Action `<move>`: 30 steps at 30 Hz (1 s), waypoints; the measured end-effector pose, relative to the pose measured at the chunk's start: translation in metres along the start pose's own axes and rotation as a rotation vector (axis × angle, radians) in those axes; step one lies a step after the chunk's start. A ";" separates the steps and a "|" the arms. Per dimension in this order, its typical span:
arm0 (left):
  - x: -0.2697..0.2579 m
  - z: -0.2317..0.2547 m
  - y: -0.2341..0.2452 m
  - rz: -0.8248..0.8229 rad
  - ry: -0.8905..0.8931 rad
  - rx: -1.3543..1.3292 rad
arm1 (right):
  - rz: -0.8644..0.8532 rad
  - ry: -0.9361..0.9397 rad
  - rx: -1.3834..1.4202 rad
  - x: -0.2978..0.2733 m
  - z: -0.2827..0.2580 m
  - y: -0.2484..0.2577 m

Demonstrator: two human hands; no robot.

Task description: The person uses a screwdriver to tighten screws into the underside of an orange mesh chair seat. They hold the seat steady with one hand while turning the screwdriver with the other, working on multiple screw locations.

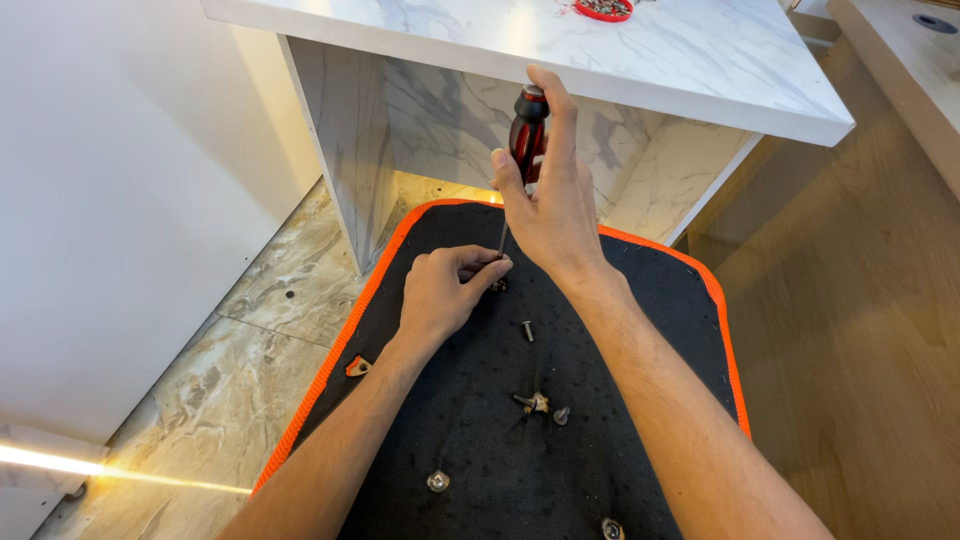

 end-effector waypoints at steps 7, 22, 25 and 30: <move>-0.001 -0.002 0.000 -0.022 -0.020 0.006 | -0.100 0.102 0.072 0.010 -0.011 0.010; -0.004 0.002 0.000 -0.036 -0.049 -0.011 | 0.019 0.212 -0.173 0.007 -0.021 -0.001; -0.005 0.005 0.002 -0.031 -0.043 -0.029 | 0.023 0.201 -0.143 0.004 -0.021 0.000; -0.004 0.007 0.002 -0.028 0.008 0.061 | -0.135 0.057 -0.034 0.004 -0.019 0.002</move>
Point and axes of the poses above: each hand's wrist, its own x-axis towards the middle knuckle, its own y-axis out of the back of the hand, z = x × y, the point moved 3 cm from there along x, towards the middle knuckle, and after that the axes turned 13 degrees about z, right-handed, at the moved point
